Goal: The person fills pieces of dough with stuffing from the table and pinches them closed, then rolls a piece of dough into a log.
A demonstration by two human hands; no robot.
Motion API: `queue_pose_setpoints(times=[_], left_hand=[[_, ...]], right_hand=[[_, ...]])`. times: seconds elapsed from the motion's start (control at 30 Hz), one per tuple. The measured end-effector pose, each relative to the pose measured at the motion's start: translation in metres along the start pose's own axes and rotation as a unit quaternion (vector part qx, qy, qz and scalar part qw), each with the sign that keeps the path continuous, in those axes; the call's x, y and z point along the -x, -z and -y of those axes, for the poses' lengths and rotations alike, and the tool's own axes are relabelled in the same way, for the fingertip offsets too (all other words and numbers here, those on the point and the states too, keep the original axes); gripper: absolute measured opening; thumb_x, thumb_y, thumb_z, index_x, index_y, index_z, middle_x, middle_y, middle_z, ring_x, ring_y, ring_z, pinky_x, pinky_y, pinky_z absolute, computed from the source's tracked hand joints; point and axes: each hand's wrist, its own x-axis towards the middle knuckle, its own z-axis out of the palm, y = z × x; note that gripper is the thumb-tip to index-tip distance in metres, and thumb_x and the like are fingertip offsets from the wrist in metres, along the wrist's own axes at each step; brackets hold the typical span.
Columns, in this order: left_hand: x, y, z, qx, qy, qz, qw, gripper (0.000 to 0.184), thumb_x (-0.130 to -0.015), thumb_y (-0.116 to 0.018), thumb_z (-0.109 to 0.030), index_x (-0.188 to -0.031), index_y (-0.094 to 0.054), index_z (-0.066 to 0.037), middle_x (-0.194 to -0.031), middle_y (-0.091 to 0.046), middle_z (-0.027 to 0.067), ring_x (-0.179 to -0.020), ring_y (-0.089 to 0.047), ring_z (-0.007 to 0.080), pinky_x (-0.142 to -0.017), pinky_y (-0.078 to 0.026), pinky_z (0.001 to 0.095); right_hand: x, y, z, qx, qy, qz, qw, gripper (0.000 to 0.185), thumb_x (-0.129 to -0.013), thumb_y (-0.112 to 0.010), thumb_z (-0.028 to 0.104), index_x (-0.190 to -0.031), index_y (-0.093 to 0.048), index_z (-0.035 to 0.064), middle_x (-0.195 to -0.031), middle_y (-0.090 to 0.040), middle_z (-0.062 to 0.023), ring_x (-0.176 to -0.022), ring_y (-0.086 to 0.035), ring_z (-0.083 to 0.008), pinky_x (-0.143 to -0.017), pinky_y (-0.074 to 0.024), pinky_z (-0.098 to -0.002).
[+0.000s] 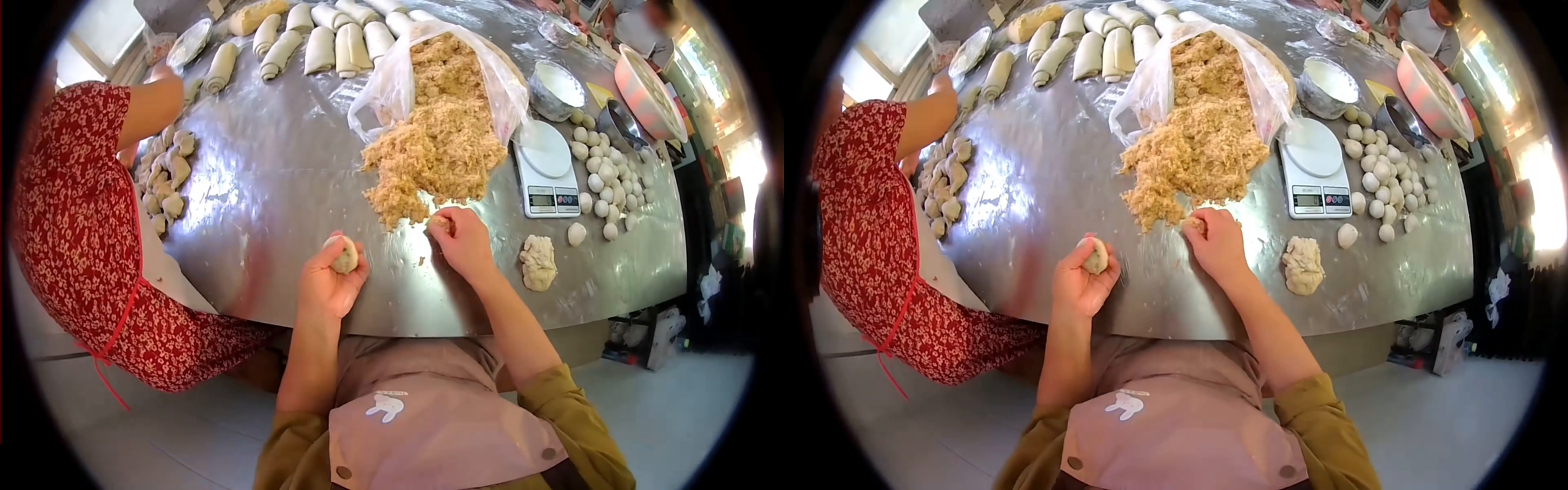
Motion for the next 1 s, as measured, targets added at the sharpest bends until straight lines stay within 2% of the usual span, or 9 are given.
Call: queue_pose_setpoints(times=[0.13, 0.23, 0.33, 0.53, 0.6, 0.67, 0.77, 0.93, 1.0], left_hand=[[-0.002, -0.017, 0.021, -0.041, 0.021, 0.047, 0.998, 0.024, -0.095, -0.056, -0.006, -0.118, -0.056, 0.0, -0.116, -0.062, 0.0164, -0.107, -0.063, 0.0318, -0.092, -0.056, 0.0399], [-0.001, -0.029, 0.032, -0.129, 0.04, 0.064, 0.989, 0.025, -0.096, -0.055, -0.006, -0.121, -0.054, 0.001, -0.118, -0.062, 0.0156, -0.109, -0.063, 0.0287, -0.092, -0.056, 0.0362], [0.005, -0.034, 0.036, -0.191, 0.052, 0.059, 0.978, 0.026, -0.097, -0.054, -0.006, -0.122, -0.054, 0.001, -0.12, -0.061, 0.0149, -0.111, -0.062, 0.0268, -0.093, -0.056, 0.0338], [0.005, -0.031, 0.041, -0.191, 0.023, 0.041, 0.98, 0.029, -0.097, -0.056, -0.009, -0.126, -0.054, -0.002, -0.118, -0.062, 0.0127, -0.1, -0.063, 0.0227, -0.082, -0.055, 0.0301], [0.003, -0.03, 0.045, -0.159, 0.032, 0.034, 0.986, 0.029, -0.097, -0.057, -0.012, -0.125, -0.054, -0.003, -0.116, -0.061, 0.0116, -0.096, -0.062, 0.0227, -0.079, -0.054, 0.03], [-0.006, -0.03, 0.047, -0.131, 0.044, 0.043, 0.989, 0.028, -0.098, -0.056, -0.017, -0.124, -0.055, -0.005, -0.116, -0.061, 0.0104, -0.096, -0.062, 0.0228, -0.081, -0.052, 0.0313], [-0.009, -0.021, 0.057, -0.099, 0.055, 0.058, 0.992, 0.027, -0.1, -0.052, -0.023, -0.122, -0.056, -0.007, -0.115, -0.061, 0.0084, -0.102, -0.06, 0.022, -0.088, -0.049, 0.035], [-0.009, -0.025, 0.072, -0.141, 0.04, 0.166, 0.975, 0.027, -0.104, -0.045, -0.027, -0.12, -0.057, -0.01, -0.117, -0.06, 0.0058, -0.109, -0.055, 0.0178, -0.097, -0.043, 0.0378], [-0.004, -0.027, 0.078, -0.186, 0.009, 0.126, 0.974, 0.026, -0.105, -0.044, -0.023, -0.124, -0.053, -0.008, -0.119, -0.058, 0.0065, -0.108, -0.055, 0.0181, -0.095, -0.044, 0.0363]], right_hand=[[0.013, 0.023, 0.01, -0.027, -0.007, 0.044, 0.999, 0.034, -0.081, -0.073, 0.022, -0.112, -0.065, 0.0081, -0.106, -0.058, -0.0151, -0.087, -0.062, -0.0313, -0.078, -0.0511, -0.0395], [0.008, 0.011, 0.001, 0.066, 0.07, 0.015, 0.995, 0.029, -0.083, -0.072, 0.019, -0.11, -0.066, 0.009, -0.099, -0.06, -0.0119, -0.083, -0.061, -0.0267, -0.078, -0.0518, -0.038], [0.0, 0.008, -0.001, 0.053, 0.075, 0.03, 0.995, 0.023, -0.085, -0.07, 0.015, -0.107, -0.068, 0.009, -0.09, -0.064, -0.0092, -0.078, -0.062, -0.0223, -0.073, -0.0523, -0.0351], [0.008, 0.031, 0.015, -0.215, -0.07, 0.054, 0.973, 0.02, -0.089, -0.069, 0.019, -0.105, -0.07, 0.0075, -0.083, -0.068, -0.0083, -0.071, -0.063, -0.0166, -0.066, -0.05, -0.03], [0.008, 0.023, 0.003, -0.046, -0.032, 0.021, 0.998, 0.021, -0.09, -0.069, 0.018, -0.106, -0.069, 0.0036, -0.079, -0.067, -0.0029, -0.067, -0.057, -0.0083, -0.063, -0.0478, -0.0257], [0.012, 0.026, 0.003, -0.129, -0.113, 0.06, 0.983, 0.017, -0.09, -0.069, 0.015, -0.104, -0.07, 0.0042, -0.08, -0.067, -0.0036, -0.069, -0.058, -0.0096, -0.064, -0.0481, -0.0255], [0.026, 0.038, 0.038, -0.259, -0.087, 0.096, 0.957, 0.017, -0.088, -0.07, 0.013, -0.103, -0.071, 0.0053, -0.083, -0.066, -0.0044, -0.072, -0.06, -0.0113, -0.065, -0.0491, -0.0267], [0.042, 0.031, 0.064, -0.177, 0.048, 0.089, 0.979, 0.02, -0.086, -0.071, 0.009, -0.106, -0.07, 0.0048, -0.092, -0.063, -0.0074, -0.076, -0.061, -0.013, -0.067, -0.051, -0.0285], [0.046, 0.026, 0.064, -0.141, 0.051, 0.077, 0.986, 0.02, -0.085, -0.072, 0.009, -0.105, -0.071, 0.0054, -0.092, -0.064, -0.008, -0.075, -0.062, -0.0139, -0.068, -0.0518, -0.0292]])
